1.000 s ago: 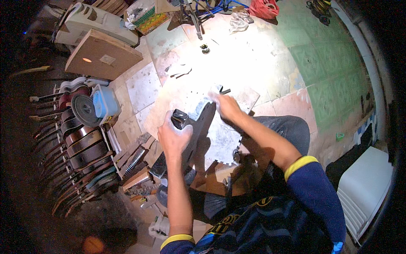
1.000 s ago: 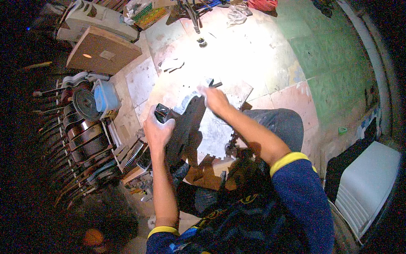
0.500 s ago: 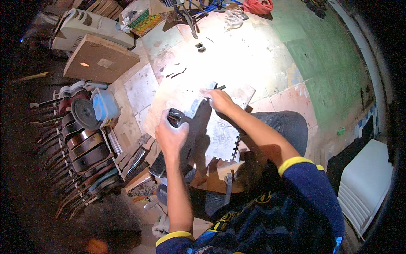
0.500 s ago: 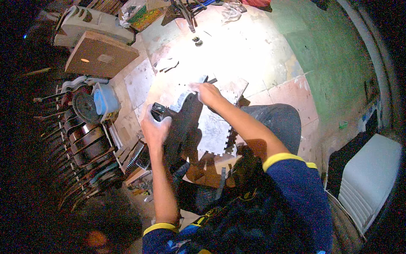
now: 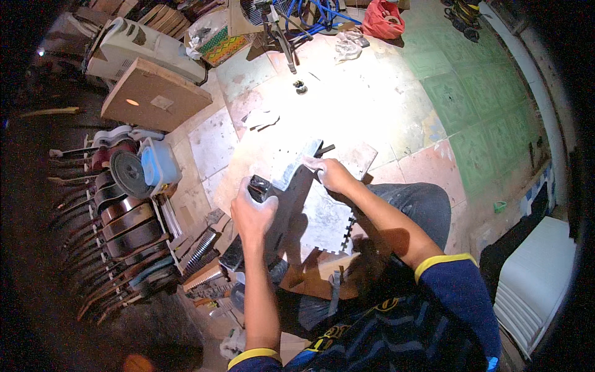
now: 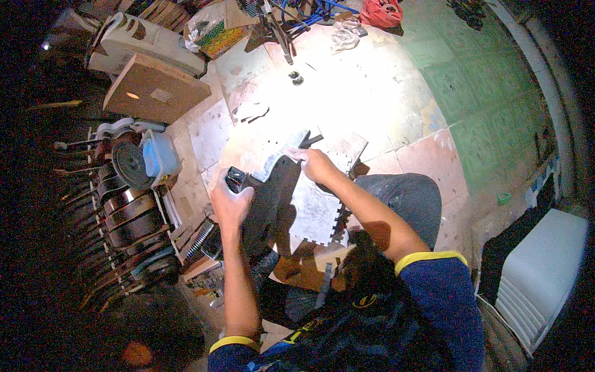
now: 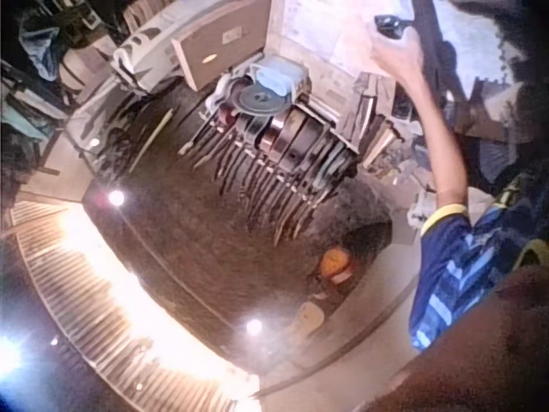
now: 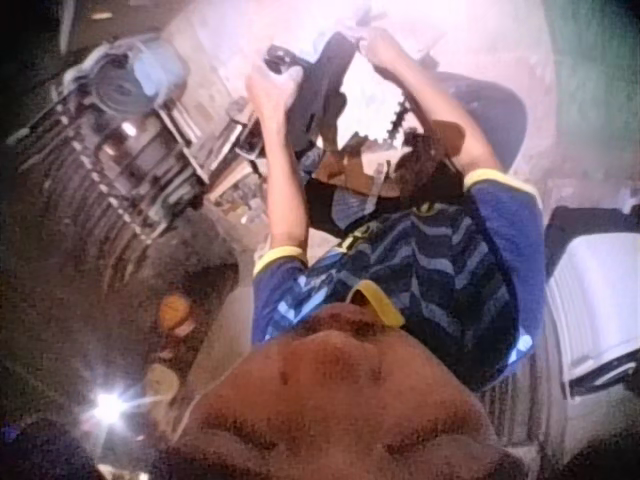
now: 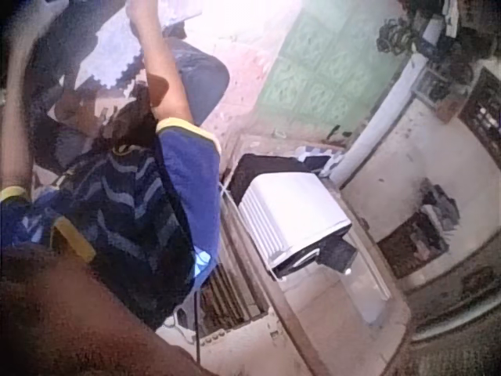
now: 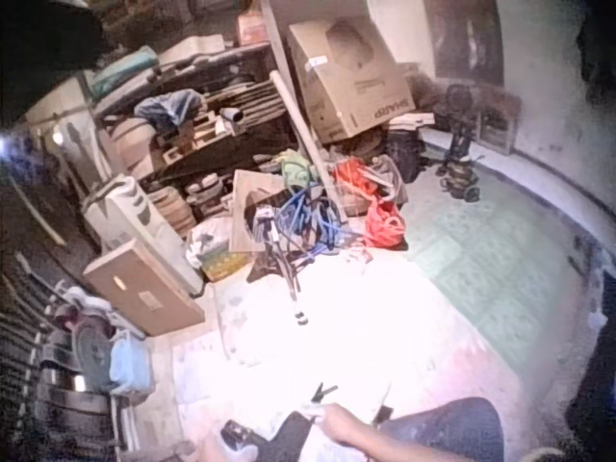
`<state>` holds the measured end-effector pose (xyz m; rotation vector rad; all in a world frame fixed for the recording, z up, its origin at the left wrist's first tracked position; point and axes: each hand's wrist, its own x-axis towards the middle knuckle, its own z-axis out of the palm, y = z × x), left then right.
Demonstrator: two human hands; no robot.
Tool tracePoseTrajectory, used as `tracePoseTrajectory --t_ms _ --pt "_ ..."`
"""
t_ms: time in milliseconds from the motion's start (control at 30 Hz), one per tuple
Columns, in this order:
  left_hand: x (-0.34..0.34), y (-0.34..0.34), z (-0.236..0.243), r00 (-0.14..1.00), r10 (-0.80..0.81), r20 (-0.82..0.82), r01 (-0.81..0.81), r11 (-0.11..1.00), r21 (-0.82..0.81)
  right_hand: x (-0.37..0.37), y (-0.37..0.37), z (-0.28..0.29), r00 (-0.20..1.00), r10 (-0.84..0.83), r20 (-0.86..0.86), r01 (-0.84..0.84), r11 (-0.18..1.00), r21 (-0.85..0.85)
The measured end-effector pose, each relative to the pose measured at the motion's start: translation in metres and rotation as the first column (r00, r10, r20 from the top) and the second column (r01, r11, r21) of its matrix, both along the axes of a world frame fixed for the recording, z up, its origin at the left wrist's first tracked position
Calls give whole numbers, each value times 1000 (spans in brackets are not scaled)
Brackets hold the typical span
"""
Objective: The person sands the surface and edges of a wooden electric guitar body using a sanding block, turning the body over and wiping it down to check the finish.
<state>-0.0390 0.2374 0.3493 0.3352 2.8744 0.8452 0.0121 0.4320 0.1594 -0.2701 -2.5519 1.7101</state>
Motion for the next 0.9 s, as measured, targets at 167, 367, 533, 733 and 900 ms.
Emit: tracePoseTrajectory --t_ms 167,367,533,733,900 --pt "-5 -6 -5 1000 14 15 -14 999 33 -7 -11 -3 999 10 -35 -11 999 -31" --pt "6 -3 3 998 33 53 -33 999 0 -23 10 2 959 -191 211 99 919 382" --pt "10 8 1 1000 -23 -17 24 999 44 -65 89 -28 977 -192 94 136 897 421" --pt "8 -15 -11 999 15 -32 -16 999 -49 -14 68 113 875 -335 349 482 662 -574" --pt "11 0 -4 995 -24 -97 24 1000 -2 18 81 149 898 -359 254 414 499 -761"
